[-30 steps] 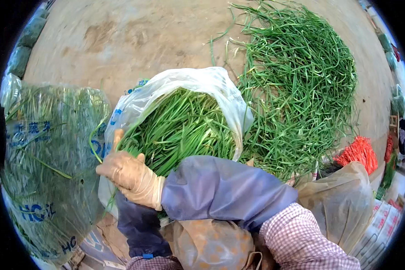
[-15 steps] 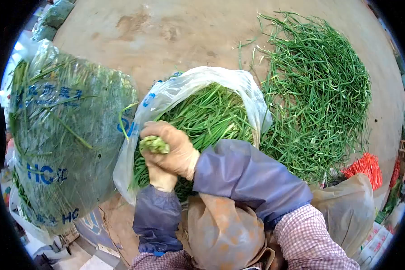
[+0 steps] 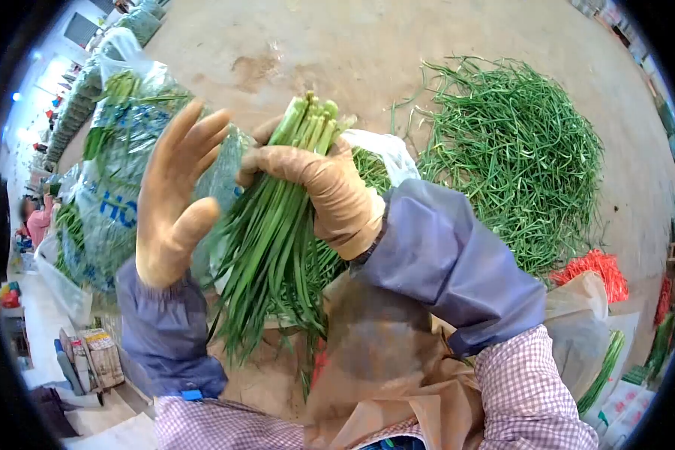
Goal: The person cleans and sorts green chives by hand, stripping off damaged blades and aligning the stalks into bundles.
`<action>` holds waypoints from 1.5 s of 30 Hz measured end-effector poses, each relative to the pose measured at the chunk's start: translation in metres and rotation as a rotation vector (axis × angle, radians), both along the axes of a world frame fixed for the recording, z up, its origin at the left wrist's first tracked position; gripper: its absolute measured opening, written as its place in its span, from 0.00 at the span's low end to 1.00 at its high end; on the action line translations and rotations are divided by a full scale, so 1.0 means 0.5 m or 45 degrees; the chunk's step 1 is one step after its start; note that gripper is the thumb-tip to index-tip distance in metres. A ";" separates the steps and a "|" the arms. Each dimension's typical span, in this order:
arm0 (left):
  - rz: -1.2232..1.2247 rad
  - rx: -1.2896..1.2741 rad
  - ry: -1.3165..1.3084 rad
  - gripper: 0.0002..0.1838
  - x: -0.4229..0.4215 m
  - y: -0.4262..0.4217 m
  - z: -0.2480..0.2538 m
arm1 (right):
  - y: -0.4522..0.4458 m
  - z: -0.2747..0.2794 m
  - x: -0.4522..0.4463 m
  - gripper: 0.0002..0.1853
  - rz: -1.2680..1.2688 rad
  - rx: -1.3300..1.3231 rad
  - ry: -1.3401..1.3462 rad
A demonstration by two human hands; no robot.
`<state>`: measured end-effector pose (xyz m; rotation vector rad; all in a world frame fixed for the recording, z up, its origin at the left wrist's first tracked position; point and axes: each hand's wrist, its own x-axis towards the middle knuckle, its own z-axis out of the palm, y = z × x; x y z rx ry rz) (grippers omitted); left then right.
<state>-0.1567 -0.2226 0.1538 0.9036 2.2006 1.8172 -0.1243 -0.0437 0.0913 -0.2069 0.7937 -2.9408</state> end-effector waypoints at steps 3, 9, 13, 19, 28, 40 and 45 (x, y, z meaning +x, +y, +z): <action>-0.437 0.068 -0.381 0.53 0.058 0.076 0.049 | 0.030 0.065 0.075 0.19 0.146 -0.051 0.103; -0.870 -0.208 -0.975 0.53 0.279 0.108 -0.041 | 0.222 -0.042 0.251 0.22 -0.069 -0.323 -0.163; -1.157 -0.814 -0.827 0.45 0.367 0.133 -0.015 | 0.335 -0.147 0.364 0.21 -0.248 -0.326 -0.507; -0.343 -0.468 -0.300 0.37 0.315 0.214 0.060 | 0.371 -0.117 0.404 0.21 -0.136 -0.329 -0.459; -0.645 -0.054 -1.309 0.59 0.437 0.339 -0.163 | 0.412 -0.162 0.417 0.14 -0.256 -0.239 -0.785; -0.379 -0.163 -1.648 0.40 0.453 0.328 -0.165 | 0.279 -0.249 0.455 0.21 0.033 -0.327 -0.986; -0.288 -0.596 -1.927 0.23 0.397 0.364 -0.195 | 0.205 -0.305 0.483 0.19 -0.134 -0.529 -1.265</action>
